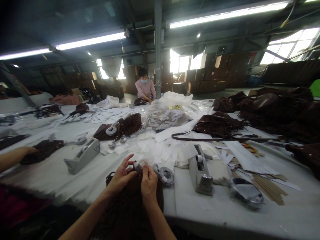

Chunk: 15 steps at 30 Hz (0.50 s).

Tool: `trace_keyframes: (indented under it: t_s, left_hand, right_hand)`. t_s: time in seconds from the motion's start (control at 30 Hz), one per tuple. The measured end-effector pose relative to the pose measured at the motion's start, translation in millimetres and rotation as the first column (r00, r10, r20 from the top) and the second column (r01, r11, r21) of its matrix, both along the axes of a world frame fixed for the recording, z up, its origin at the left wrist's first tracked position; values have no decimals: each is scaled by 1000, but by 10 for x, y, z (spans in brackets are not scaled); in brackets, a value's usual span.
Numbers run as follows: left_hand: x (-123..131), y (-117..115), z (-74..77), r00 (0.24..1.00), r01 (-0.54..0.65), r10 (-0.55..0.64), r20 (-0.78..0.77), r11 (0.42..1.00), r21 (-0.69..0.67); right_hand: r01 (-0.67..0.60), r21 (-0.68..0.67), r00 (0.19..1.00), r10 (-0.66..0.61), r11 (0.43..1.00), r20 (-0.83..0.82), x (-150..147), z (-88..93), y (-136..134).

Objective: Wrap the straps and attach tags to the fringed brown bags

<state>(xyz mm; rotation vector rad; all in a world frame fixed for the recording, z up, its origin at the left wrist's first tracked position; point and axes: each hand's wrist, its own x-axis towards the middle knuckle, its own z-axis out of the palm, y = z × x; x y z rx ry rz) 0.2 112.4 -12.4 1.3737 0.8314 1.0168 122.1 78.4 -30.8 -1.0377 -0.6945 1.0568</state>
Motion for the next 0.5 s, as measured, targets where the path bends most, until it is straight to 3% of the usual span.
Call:
trace_keyframes:
  t_s: [0.1, 0.17, 0.33, 0.5]
  left_hand:
    - [35, 18, 23, 999, -44, 45, 16, 999, -31]
    - [23, 26, 31, 1000, -6, 7, 30, 998, -61]
    - [-60, 70, 16, 969, 104, -65, 237, 982, -156]
    - [-42, 175, 45, 977, -22, 38, 208, 996, -81]
  right_hand:
    - [72, 80, 942, -94, 994, 321, 23, 90, 22]
    - [12, 78, 893, -46, 997, 447, 78, 133, 66]
    - [-172, 63, 884, 126, 983, 449, 215, 238, 214]
    - [-187, 79, 883, 132, 979, 451, 157, 293, 250]
